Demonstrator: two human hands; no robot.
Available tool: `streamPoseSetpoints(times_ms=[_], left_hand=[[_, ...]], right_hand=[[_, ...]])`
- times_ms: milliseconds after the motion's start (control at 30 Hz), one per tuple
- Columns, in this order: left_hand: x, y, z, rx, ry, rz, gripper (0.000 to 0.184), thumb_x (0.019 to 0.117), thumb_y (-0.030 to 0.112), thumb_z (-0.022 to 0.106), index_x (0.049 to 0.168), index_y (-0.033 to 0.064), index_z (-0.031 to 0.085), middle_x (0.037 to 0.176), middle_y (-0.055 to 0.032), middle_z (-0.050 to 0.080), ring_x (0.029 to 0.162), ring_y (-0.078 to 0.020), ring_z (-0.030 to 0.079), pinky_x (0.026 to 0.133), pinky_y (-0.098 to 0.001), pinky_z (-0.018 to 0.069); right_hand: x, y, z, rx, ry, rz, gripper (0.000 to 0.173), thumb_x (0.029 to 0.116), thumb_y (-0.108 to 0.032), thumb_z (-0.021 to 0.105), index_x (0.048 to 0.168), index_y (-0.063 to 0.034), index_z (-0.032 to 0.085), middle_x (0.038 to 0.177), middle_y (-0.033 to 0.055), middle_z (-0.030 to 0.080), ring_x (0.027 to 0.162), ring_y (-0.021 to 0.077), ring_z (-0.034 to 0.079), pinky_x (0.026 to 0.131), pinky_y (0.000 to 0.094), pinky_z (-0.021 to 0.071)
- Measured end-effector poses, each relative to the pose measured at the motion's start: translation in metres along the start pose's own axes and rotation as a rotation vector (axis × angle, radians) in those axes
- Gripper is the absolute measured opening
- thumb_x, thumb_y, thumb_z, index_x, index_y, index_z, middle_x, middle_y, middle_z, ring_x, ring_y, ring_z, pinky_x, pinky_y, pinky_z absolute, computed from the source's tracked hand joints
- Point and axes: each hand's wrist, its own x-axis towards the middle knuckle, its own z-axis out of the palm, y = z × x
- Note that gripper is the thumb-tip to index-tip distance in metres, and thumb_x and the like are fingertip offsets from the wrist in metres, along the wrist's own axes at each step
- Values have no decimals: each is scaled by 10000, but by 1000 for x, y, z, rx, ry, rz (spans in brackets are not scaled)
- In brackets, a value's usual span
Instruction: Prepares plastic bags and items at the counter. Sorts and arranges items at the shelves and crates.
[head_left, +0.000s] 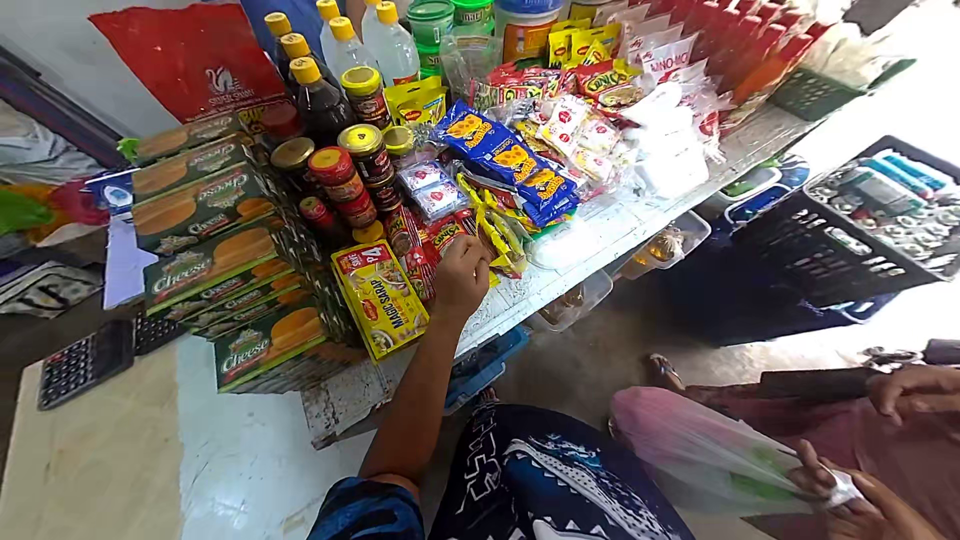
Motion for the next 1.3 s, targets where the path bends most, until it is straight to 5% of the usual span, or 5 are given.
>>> streamPoseSetpoints(times_ms=[67,233,633,1067,1300], left_hand=[[-3,5,0,28,20,-87,110,885,-4,600,841,-33,698,1120,-208,631,829,-252,667,695,-374,583],[-7,19,6,25,103,-206,141,901,-9,574,836,-19,699,1217,-206,621,798,-217,650,684,-346,566],[83,54,-12,381,-537,-567,488,972,442,687,927,-40,747,1234,-252,591,1242,-414,518,999,-552,458],[36,62,-10,182,-342,-494,257,1000,153,611,937,-63,736,1580,-229,381,1427,-509,320,1087,-713,304],[3,76,-22,76,-257,-652,247,1026,95,556,1050,-81,727,1511,-268,449,1343,-394,505,1095,-542,427]], right_hand=[[60,34,-45,77,-371,-137,389,1056,-51,176,938,-67,546,753,-42,662,699,25,664,729,192,559],[81,13,-29,276,-225,-181,343,1102,-90,250,930,-120,545,718,-83,681,677,-7,668,673,156,561],[125,6,-22,113,38,-389,491,1060,-105,461,1519,5,327,1430,120,458,1182,127,505,952,321,454],[89,59,37,-130,-536,-422,425,988,-148,495,1339,90,492,1324,167,543,1159,105,552,942,272,483],[84,65,42,-192,-626,-405,401,975,-180,509,1291,65,537,1314,156,563,1168,112,564,948,264,486]])
